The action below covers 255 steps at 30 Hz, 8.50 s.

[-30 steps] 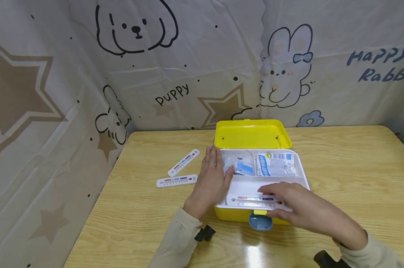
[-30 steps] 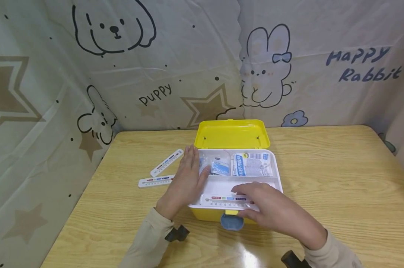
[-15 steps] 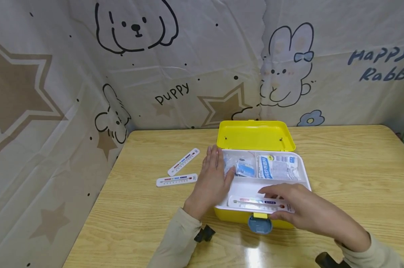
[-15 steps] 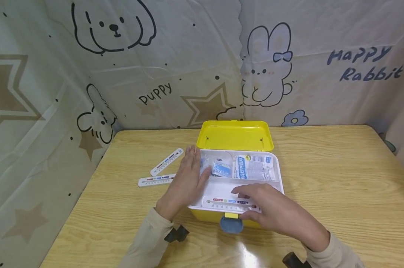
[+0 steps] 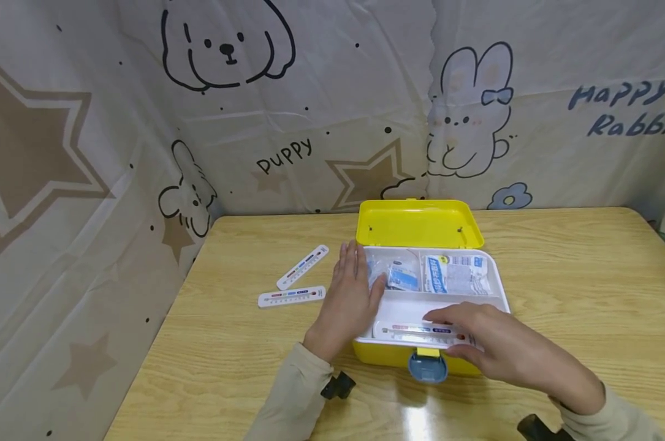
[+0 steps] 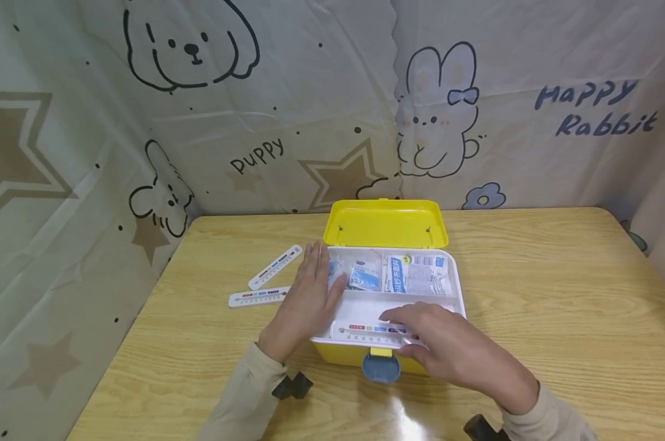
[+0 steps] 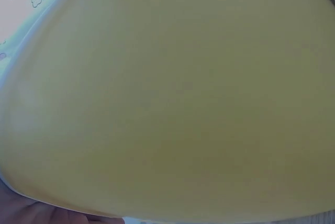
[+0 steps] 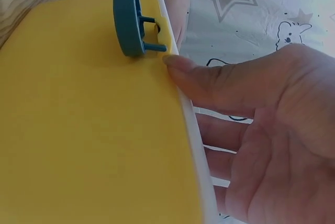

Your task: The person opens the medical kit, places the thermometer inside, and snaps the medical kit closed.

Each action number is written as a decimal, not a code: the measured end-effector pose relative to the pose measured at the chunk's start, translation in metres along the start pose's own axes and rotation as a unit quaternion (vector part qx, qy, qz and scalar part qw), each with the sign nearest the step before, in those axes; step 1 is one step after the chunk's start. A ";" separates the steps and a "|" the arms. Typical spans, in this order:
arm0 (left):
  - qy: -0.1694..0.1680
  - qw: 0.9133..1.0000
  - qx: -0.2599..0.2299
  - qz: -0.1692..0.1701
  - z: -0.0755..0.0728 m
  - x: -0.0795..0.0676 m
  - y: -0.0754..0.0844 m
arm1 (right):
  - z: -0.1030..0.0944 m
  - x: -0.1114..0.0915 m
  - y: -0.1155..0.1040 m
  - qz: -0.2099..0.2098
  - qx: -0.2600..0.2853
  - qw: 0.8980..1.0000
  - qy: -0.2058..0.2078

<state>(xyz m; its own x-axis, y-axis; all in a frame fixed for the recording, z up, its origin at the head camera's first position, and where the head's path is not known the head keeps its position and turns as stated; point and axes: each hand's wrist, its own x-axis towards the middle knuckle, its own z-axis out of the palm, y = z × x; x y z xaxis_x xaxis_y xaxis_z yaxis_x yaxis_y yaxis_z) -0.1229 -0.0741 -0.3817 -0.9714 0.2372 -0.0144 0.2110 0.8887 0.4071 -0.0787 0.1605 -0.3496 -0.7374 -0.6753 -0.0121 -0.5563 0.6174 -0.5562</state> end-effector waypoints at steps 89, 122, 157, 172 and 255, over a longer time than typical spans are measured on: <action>0.084 0.992 0.078 0.048 0.007 -0.019 -0.168 | 0.000 0.003 0.061 0.269 -0.120 0.932 0.210; 0.057 0.987 0.149 0.019 0.007 -0.020 -0.163 | 0.000 0.003 0.060 0.276 -0.131 0.931 0.202; 0.108 0.976 0.138 0.126 -0.049 -0.027 -0.083 | -0.001 0.006 0.059 0.272 -0.102 0.939 0.184; 0.071 0.978 0.154 0.120 0.042 -0.054 -0.095 | -0.004 0.005 0.064 0.256 -0.096 0.944 0.187; 0.097 0.969 0.103 0.205 -0.057 -0.025 -0.084 | -0.003 0.004 0.063 0.280 -0.059 0.946 0.150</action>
<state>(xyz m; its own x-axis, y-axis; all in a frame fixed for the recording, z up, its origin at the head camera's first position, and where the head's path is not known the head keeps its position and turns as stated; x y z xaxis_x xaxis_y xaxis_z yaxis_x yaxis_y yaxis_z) -0.1223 -0.1772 -0.3633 -0.7995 0.5262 0.2896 0.5812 0.7994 0.1521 -0.1184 0.1980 -0.3822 -0.9951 -0.0942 -0.0315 -0.0711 0.8975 -0.4353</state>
